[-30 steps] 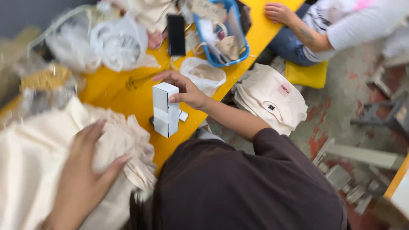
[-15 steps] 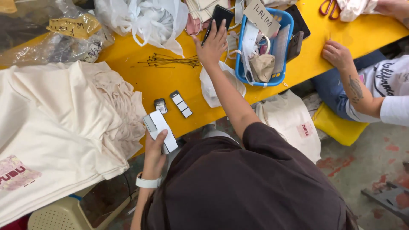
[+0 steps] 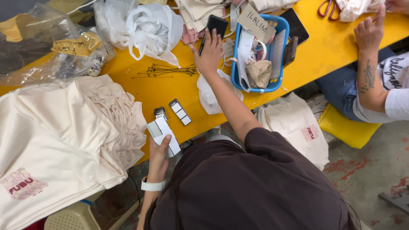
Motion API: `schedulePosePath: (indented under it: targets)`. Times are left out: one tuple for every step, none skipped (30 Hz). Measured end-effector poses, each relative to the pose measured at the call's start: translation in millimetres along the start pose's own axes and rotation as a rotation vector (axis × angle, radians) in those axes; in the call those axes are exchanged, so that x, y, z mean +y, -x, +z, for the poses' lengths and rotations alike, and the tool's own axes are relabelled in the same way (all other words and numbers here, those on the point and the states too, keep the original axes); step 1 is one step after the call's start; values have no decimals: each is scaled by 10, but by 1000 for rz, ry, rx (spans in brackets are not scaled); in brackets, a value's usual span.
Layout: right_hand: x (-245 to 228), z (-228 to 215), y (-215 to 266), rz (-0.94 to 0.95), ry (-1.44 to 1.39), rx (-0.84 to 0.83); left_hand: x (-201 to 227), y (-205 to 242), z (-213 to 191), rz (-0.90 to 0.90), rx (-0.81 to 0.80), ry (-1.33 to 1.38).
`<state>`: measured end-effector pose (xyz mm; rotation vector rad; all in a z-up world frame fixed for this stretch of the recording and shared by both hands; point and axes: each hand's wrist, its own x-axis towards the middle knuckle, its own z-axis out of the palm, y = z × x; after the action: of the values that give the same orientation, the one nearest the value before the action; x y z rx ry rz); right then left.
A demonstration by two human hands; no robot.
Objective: The person attaches tags to a stack of cream-colored t-shirts on a yellow table. They pick up a tag, thread a black plastic fastener through the tag and the shirt's collar, and then place the tagged shirt onto a separate pile. This process is repeated for multiple shirts.
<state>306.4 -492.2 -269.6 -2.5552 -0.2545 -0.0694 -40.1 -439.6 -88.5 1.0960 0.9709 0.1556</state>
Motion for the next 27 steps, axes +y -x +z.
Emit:
schedulePosePath:
  targets:
    - [-18, -63, 55, 6, 3, 4, -21, -51, 39, -2, -8, -3]
    - [-37, -118, 123, -39, -17, -33, -46, -96, 72, -36, 5, -11]
    - [-55, -170, 190, -85, -38, -70, -74, -141, 106, -69, 17, -20]
    - [17, -140, 86, -78, -37, -71, -105, -166, 138, -73, 14, -25]
    - [92, -110, -20, 125, -150, -234, -136, -190, 174, -83, -12, -19]
    - [166, -80, -141, 329, -265, -394, -155, -230, 210, -91, -41, -15]
    - [240, -42, -182, 338, -268, -390, -177, -247, 239, -94, -46, -23]
    - [320, -7, -224, 357, -322, -353, -201, -265, 271, -86, -70, -28]
    - [400, 28, -265, 375, -376, -316, -225, -284, 301, -77, -94, -33]
    - [431, 28, -286, 380, -375, -311, -250, -303, 339, -79, -100, -36]
    - [460, 34, -306, 454, -459, -231, -277, -326, 373, -92, -90, -37]
    - [476, 61, -286, 527, -541, -158, -314, -322, 384, -108, -72, -37]
    - [518, 115, -282, 532, -539, -160, -284, -275, 436, -113, -71, -39]
    - [542, 177, -294, 559, -625, -154, -246, -239, 488, -143, -82, -24]
    - [562, 240, -305, 586, -711, -148, -203, -204, 537, -173, -93, -9]
    - [645, 343, -311, 586, -711, -150, -257, -207, 527, -174, -91, -8]
    - [723, 448, -316, 546, -790, -114, -308, -211, 514, -193, -96, -21]
    - [796, 553, -327, 504, -869, -79, -359, -213, 506, -211, -98, -32]
    - [803, 584, -334, 502, -868, -84, -382, -230, 504, -211, -94, -30]
    - [835, 609, -311, 407, -919, -73, -424, -227, 502, -222, -91, -19]
    - [868, 638, -285, 312, -969, -63, -470, -226, 496, -233, -87, -8]
    - [880, 649, -315, 315, -965, -73, -468, -243, 517, -241, -80, -4]
    - [891, 661, -339, 322, -979, -75, -467, -257, 533, -245, -82, 5]
    - [883, 674, -381, 325, -994, -76, -463, -281, 544, -245, -86, 15]
    - [901, 668, -382, 324, -991, -86, -510, -356, 528, -248, -79, 21]
    - [925, 654, -388, 345, -1045, -110, -555, -429, 520, -205, -104, 35]
    - [949, 636, -390, 367, -1099, -135, -602, -495, 509, -161, -129, 48]
